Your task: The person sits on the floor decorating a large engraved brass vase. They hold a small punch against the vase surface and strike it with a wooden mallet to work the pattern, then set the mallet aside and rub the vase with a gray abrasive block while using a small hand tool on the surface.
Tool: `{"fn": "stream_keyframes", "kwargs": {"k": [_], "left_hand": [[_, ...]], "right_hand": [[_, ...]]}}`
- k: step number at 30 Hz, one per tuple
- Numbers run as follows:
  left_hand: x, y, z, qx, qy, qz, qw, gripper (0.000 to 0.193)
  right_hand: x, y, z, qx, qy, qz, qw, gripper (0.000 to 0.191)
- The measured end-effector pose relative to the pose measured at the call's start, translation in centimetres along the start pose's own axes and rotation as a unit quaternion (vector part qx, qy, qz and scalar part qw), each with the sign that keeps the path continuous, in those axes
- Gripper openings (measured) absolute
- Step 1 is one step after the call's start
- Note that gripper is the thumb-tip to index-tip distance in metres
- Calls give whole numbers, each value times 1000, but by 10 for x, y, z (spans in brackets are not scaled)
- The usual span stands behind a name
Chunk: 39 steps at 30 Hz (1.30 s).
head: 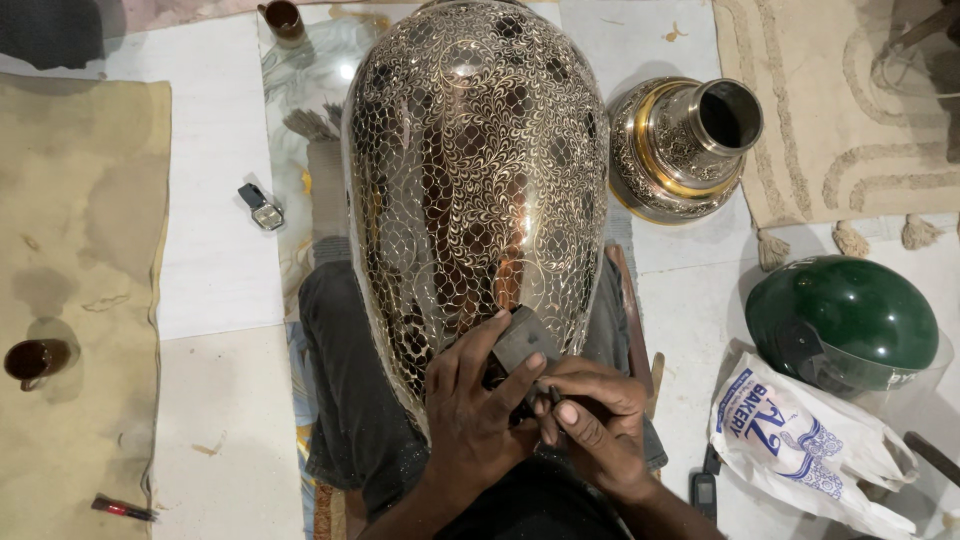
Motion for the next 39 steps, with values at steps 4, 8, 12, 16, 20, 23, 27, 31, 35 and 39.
{"fn": "stream_keyframes", "kwargs": {"k": [4, 8, 12, 16, 20, 23, 27, 31, 35, 39], "left_hand": [[-1, 1, 0, -8, -2, -2, 1000, 84], [0, 1, 1, -5, -2, -7, 1000, 80], [1, 1, 0, 0, 15, -4, 1000, 77], [0, 1, -2, -1, 4, -2, 1000, 67], [0, 1, -3, -2, 9, 0, 1000, 66], [1, 0, -4, 5, -6, 6, 1000, 67], [1, -2, -5, 15, 46, 8, 999, 77], [2, -4, -7, 30, 42, 11, 999, 106], [2, -5, -5, 25, 33, 11, 999, 123], [2, -4, -4, 20, 29, 9, 999, 126]], "right_hand": [[1, 1, 0, 8, 3, 1, 1000, 27], [1, 3, 1, 15, 21, -14, 1000, 25], [-3, 6, 4, 16, 115, -57, 992, 25], [-7, 9, 8, 10, 180, -70, 981, 25], [-9, 11, 9, 17, 151, -69, 986, 26], [-8, 10, 8, 17, 131, -56, 990, 27], [-22, 14, 10, 78, 357, -170, 915, 27], [-26, 15, 20, 69, 538, -110, 833, 38], [-27, 10, 31, 21, 648, -89, 756, 56], [-26, 7, 34, 13, 684, -59, 727, 65]]}}
Point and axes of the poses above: each hand's wrist, its own y-axis away from the middle knuckle, its own z-axis out of the palm, x = y × z, the point moved 4 cm from there along -y, towards the middle knuckle, and after that the axes turned 6 degrees about -y, right-handed, at the moved point
